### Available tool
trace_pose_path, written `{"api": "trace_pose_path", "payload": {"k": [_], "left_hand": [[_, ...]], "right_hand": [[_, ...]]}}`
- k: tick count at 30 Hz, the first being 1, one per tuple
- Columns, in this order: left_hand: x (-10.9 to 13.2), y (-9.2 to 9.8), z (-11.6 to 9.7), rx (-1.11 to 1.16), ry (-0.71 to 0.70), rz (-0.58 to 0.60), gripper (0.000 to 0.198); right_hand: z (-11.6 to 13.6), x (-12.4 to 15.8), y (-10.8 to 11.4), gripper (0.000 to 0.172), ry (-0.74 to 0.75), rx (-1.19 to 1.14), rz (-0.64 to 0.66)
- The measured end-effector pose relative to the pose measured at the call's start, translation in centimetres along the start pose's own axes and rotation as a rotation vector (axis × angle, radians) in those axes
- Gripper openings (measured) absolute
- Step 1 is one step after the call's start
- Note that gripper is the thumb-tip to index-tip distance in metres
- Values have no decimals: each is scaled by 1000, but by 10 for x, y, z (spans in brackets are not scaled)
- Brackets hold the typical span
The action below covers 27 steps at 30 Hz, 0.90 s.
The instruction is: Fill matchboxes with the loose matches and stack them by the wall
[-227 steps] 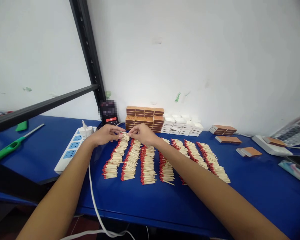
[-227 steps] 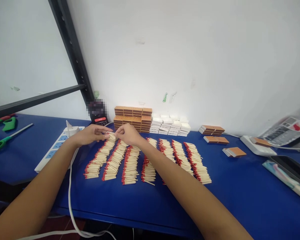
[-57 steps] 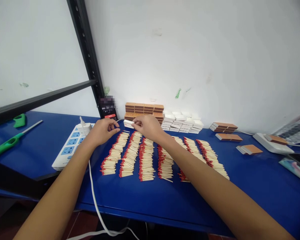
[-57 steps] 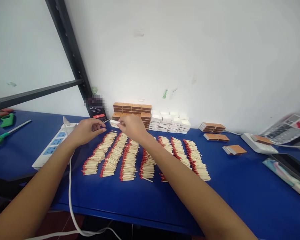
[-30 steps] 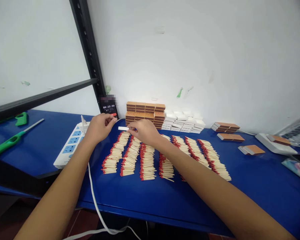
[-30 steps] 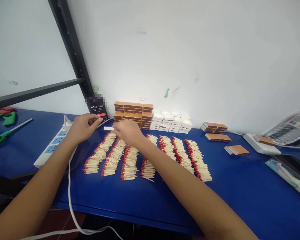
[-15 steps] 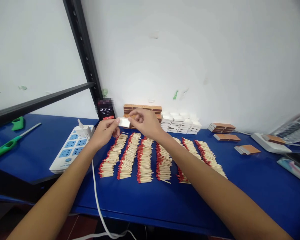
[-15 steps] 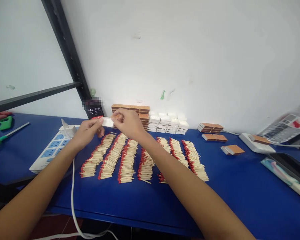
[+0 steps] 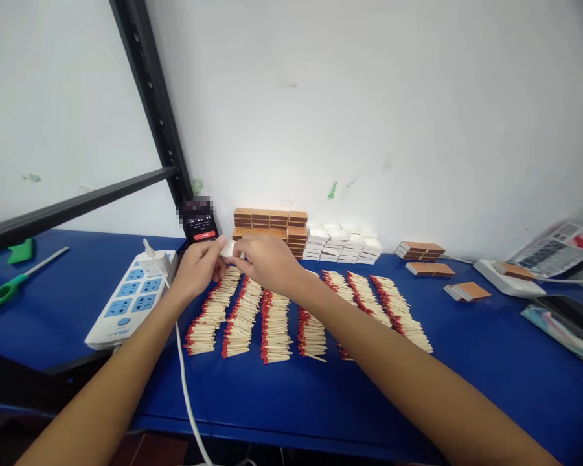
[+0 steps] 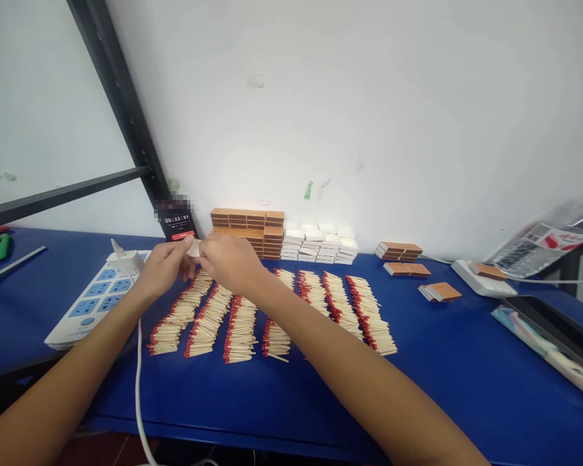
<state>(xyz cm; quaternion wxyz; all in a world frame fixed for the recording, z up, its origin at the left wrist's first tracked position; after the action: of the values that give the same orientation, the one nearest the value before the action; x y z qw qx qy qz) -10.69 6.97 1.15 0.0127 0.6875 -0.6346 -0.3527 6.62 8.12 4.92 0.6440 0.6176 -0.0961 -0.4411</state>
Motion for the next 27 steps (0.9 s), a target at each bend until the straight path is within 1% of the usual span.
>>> {"api": "trace_pose_path", "payload": {"k": [2, 4, 6, 8, 10, 11, 13, 14, 16, 19, 21, 27], "left_hand": [[1, -1, -2, 28, 1, -4, 62], [2, 0, -3, 3, -10, -22, 62], [3, 1, -5, -69, -31, -31, 62], [4, 1, -6, -134, -51, -12, 64], [4, 1, -6, -165, -60, 3, 66], [4, 0, -6, -177, -61, 5, 67], [4, 1, -5, -197, -59, -1, 68], [4, 1, -4, -204, -57, -4, 68], [3, 1, -2, -216, -54, -7, 69], [3, 2, 0, -229, -48, -8, 70], [3, 2, 1, -239, -43, -2, 70], [3, 2, 2, -255, -27, 16, 68]], "right_hand": [[-14, 5, 17, 16, -27, -32, 11], [-42, 16, 45, 12, -80, -67, -36], [-83, 35, 79, 16, -157, -80, -127], [-132, 59, 111, 25, -270, -50, -212], [-181, 82, 134, 35, -402, 27, -301], [-203, 91, 140, 38, -453, 54, -314], [-237, 102, 144, 40, -516, 85, -326], [-249, 104, 142, 40, -522, 98, -314], [-264, 101, 135, 35, -511, 127, -283], [-275, 91, 123, 28, -498, 186, -224], [-280, 88, 118, 27, -503, 231, -184], [-297, 93, 112, 26, -532, 275, -111]]}}
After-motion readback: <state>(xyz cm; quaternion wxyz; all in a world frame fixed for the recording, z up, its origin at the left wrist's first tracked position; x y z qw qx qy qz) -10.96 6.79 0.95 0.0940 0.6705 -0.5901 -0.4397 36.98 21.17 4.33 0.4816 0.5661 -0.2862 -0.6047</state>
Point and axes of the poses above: each hand's wrist, its own x-axis away from the middle knuckle, its own y-axis out of the back of the hand, z = x × y, the point moved 3 cm from there along -x, towards the middle knuckle, and after that the axes turned 9 degrees about -y, right-handed, at the moved point
